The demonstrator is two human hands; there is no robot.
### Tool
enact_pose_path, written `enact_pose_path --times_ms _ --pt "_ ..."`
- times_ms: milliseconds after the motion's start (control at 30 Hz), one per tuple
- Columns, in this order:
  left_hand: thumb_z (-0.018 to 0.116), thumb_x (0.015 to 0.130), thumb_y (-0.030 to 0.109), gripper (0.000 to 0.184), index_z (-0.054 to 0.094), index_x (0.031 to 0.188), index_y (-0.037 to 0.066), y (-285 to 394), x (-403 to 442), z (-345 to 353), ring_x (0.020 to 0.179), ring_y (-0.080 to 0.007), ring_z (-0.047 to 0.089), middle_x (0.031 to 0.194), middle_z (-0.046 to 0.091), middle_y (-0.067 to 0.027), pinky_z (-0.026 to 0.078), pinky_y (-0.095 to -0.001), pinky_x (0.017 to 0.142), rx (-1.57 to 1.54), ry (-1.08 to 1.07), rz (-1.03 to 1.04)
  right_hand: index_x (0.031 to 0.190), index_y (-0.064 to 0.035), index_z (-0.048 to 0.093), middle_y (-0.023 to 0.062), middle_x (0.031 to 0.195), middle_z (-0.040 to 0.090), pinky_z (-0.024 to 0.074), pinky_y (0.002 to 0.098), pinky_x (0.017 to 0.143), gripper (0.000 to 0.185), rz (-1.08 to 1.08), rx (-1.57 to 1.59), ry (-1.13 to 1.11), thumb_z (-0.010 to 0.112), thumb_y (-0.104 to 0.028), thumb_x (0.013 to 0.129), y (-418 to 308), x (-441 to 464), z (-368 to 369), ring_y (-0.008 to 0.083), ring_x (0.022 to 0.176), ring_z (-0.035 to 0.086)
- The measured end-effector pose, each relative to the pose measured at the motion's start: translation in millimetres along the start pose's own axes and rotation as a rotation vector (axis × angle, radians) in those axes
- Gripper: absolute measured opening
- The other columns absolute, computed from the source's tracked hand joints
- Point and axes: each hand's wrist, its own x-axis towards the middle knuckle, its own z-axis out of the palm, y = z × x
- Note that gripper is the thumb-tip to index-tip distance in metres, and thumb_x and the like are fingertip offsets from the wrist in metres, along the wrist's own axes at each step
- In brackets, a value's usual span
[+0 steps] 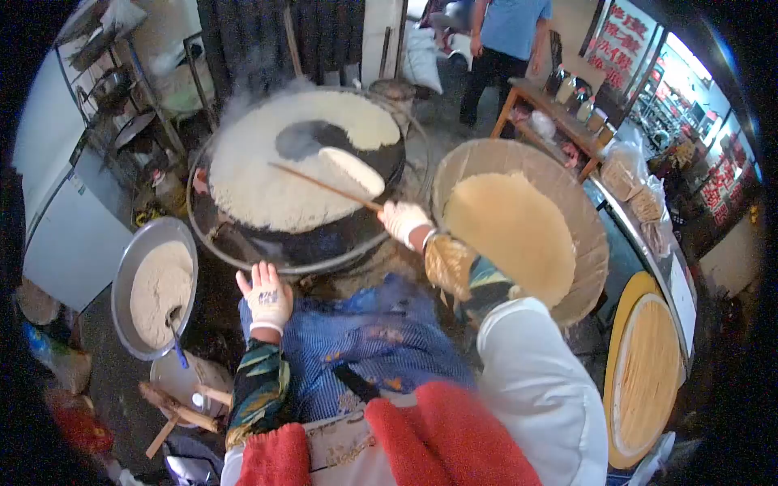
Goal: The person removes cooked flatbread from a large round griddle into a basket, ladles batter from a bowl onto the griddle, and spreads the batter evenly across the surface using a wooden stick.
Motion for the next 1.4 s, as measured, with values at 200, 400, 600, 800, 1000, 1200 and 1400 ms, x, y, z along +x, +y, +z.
enact_pose_path --times_ms 200,400,600,800,1000,1200,1400 --pt "0.062 0.075 0.031 0.064 0.047 0.128 -0.002 -19.5 0.6 -8.3 0.129 -0.0309 0.037 0.135 0.046 -0.0164 0.009 -0.0613 0.110 0.057 -0.033 -0.032 0.086 -0.0050 0.063 0.0148 0.081 0.067 0.0532 0.0438 0.062 0.028 0.100 0.033 0.160 0.046 -0.026 0.091 4.6 14.1 3.2 0.0311 0.073 0.066" --pt "0.063 0.072 0.033 0.071 0.045 0.131 -0.002 -45.5 6.1 15.6 0.133 -0.0315 0.034 0.142 0.039 -0.0178 0.005 -0.0637 0.110 0.114 -0.064 -0.118 0.094 -0.0034 0.060 0.0208 0.091 0.066 0.0501 0.0474 0.076 0.038 0.156 0.082 0.006 0.041 -0.036 0.094 5.5 -6.1 -3.4 0.0353 0.087 0.065" --pt "0.063 0.075 0.036 0.051 0.057 0.115 0.006 -17.3 14.2 -30.8 0.127 -0.0307 0.038 0.128 0.049 -0.0136 0.015 -0.0636 0.106 -0.054 -0.025 -0.045 0.096 -0.0061 0.063 0.0131 0.089 0.067 0.0534 0.0419 0.069 0.028 0.084 0.040 0.002 0.043 -0.026 0.094 -23.2 -4.2 -10.5 0.0287 0.082 0.067" --pt "0.056 0.079 0.036 0.064 0.048 0.129 -0.002 42.4 -0.8 0.4 0.130 -0.0335 0.038 0.136 0.046 -0.0174 0.008 -0.0642 0.109 0.021 -0.054 0.100 0.102 -0.0046 0.064 0.0198 0.094 0.067 0.0499 0.0462 0.080 0.038 0.281 0.165 -0.051 0.043 -0.035 0.093 -13.0 12.3 -16.6 0.0359 0.090 0.065" --pt "0.056 0.078 0.030 0.062 0.047 0.127 -0.007 17.9 -4.5 6.2 0.130 -0.0364 0.036 0.135 0.045 -0.0230 0.007 -0.0643 0.109 0.033 0.026 0.131 0.096 -0.0036 0.061 0.0202 0.090 0.067 0.0503 0.0452 0.079 0.039 0.275 0.133 -0.109 0.043 -0.038 0.094 -10.8 2.1 1.1 0.0354 0.087 0.065" --pt "0.055 0.077 0.029 0.061 0.049 0.126 -0.005 -1.3 1.3 1.5 0.130 -0.0356 0.037 0.136 0.045 -0.0213 0.007 -0.0633 0.110 0.064 -0.035 0.062 0.096 -0.0033 0.062 0.0201 0.092 0.067 0.0510 0.0443 0.079 0.041 0.165 0.118 -0.104 0.041 -0.038 0.095 -38.6 0.1 -33.6 0.0336 0.089 0.066" --pt "0.054 0.080 0.031 0.056 0.051 0.126 -0.001 -20.1 7.4 0.5 0.130 -0.0323 0.037 0.136 0.047 -0.0167 0.007 -0.0627 0.110 0.128 -0.087 -0.026 0.101 -0.0050 0.062 0.0183 0.092 0.068 0.0509 0.0440 0.080 0.039 0.259 0.112 -0.068 0.042 -0.038 0.094 -2.7 25.1 -3.8 0.0341 0.088 0.065"
